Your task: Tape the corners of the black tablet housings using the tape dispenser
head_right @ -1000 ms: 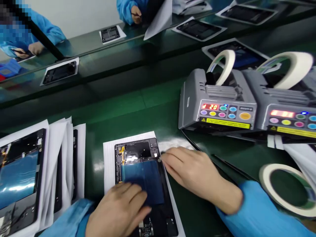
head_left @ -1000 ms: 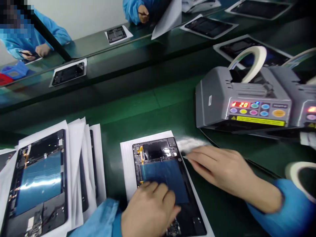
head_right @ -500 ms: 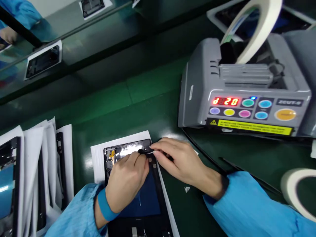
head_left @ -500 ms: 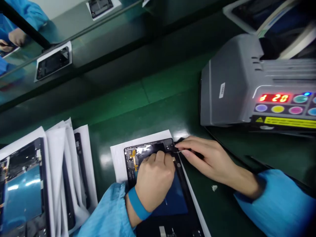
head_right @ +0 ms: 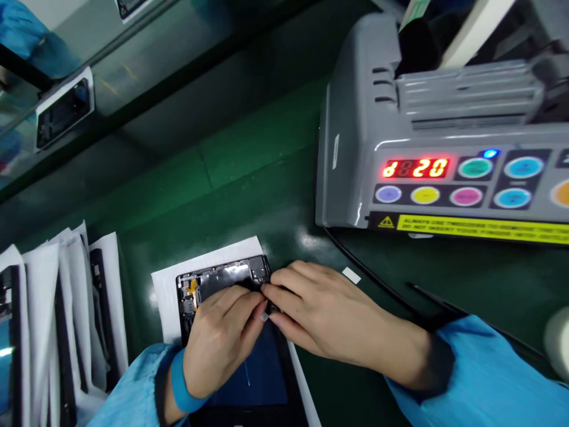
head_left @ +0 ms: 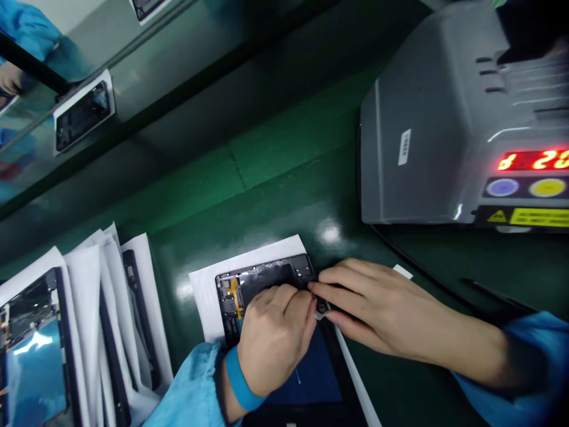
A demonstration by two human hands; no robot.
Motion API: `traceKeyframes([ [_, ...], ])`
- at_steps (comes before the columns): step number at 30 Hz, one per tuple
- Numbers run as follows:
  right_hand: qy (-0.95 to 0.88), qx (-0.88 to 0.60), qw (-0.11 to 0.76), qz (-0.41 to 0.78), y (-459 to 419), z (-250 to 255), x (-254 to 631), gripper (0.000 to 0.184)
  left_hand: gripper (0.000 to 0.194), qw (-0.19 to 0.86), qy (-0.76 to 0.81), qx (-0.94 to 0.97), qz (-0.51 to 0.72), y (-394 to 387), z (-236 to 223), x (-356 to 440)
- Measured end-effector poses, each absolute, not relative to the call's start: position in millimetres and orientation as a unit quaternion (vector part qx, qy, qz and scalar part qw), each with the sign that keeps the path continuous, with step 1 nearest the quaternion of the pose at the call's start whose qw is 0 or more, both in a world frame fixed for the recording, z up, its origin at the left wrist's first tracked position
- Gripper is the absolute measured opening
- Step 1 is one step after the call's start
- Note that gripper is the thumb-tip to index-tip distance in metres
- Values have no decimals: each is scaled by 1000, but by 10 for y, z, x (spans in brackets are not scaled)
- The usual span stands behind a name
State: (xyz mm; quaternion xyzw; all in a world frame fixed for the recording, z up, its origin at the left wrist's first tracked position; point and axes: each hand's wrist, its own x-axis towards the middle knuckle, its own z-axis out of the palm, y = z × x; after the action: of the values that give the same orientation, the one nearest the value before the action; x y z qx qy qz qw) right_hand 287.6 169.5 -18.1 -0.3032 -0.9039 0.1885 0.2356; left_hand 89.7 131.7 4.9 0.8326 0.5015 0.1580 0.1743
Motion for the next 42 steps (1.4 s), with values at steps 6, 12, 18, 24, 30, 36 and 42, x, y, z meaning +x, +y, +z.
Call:
traceKeyframes([
  [6, -914, -310, 216, 149, 1621, -222, 2834, 34, 21, 154, 493, 845, 139, 1308, 66, 886],
  [12, -909, -306, 229, 165, 1604, -218, 2832, 32, 23, 100, 484, 864, 96, 1316, 120, 867],
  [18, -926, -295, 211, 107, 1551, -200, 2817, 34, 20, 71, 466, 880, 64, 1325, 136, 827],
  [24, -940, -284, 191, 15, 1427, -193, 2791, 36, 27, -22, 419, 907, -42, 1176, 299, 900],
  [30, -925, -288, 237, 72, 1507, -234, 2824, 30, 43, -65, 437, 890, -115, 983, 314, 874],
  [36, -890, -365, 267, 60, 1628, -132, 2778, 21, 47, -50, 444, 890, -86, 975, 224, 783],
  [42, -907, -342, 247, -1, 1638, -112, 2639, 14, 46, -41, 445, 892, -67, 990, 199, 750],
])
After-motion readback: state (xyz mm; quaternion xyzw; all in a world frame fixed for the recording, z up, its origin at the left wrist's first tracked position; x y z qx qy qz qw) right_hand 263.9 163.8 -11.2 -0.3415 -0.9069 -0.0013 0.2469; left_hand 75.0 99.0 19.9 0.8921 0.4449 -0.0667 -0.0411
